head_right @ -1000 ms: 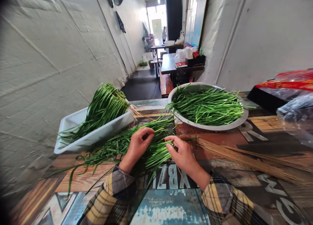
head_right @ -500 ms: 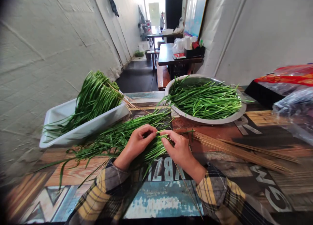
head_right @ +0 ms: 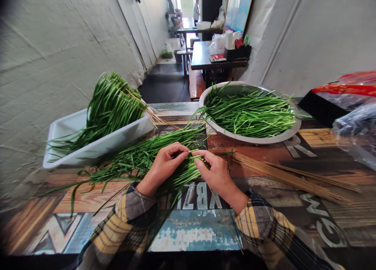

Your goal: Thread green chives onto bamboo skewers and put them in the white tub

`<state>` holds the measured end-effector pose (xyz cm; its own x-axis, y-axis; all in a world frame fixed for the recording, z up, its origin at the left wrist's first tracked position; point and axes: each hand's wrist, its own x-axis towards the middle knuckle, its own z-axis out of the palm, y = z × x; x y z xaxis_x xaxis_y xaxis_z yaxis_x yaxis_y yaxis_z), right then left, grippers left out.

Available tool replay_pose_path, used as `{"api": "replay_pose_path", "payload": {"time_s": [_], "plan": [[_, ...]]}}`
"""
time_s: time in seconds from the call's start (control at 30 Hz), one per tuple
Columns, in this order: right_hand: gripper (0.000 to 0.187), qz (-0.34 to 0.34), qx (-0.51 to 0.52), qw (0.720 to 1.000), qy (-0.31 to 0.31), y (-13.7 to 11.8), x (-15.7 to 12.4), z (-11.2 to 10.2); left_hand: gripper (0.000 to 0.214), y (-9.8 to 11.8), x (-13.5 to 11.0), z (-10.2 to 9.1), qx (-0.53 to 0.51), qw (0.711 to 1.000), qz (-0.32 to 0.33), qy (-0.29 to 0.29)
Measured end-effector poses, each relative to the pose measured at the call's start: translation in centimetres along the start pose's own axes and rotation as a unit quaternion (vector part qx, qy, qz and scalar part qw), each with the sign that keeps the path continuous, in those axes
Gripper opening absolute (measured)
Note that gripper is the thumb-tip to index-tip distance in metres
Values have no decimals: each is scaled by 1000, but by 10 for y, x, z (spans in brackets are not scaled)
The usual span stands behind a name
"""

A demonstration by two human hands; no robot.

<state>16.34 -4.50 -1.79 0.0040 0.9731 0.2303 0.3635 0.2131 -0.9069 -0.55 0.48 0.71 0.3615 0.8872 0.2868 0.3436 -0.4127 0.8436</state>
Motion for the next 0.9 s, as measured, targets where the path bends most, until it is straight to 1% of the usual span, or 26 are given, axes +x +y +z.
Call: {"api": "replay_pose_path", "payload": {"time_s": [0.17, 0.57, 0.9], "plan": [[26, 0, 4, 1000, -3, -2, -1, -1, 12, -1, 0, -1, -19, 1000, -9, -1], [25, -18, 9, 1000, 6, -1, 0, 1, 13, 1, 0, -1, -21, 1000, -6, -1], [24, -9, -1, 1000, 4, -3, 1, 1, 12, 3, 0, 0, 5, 999, 38, -3]]}}
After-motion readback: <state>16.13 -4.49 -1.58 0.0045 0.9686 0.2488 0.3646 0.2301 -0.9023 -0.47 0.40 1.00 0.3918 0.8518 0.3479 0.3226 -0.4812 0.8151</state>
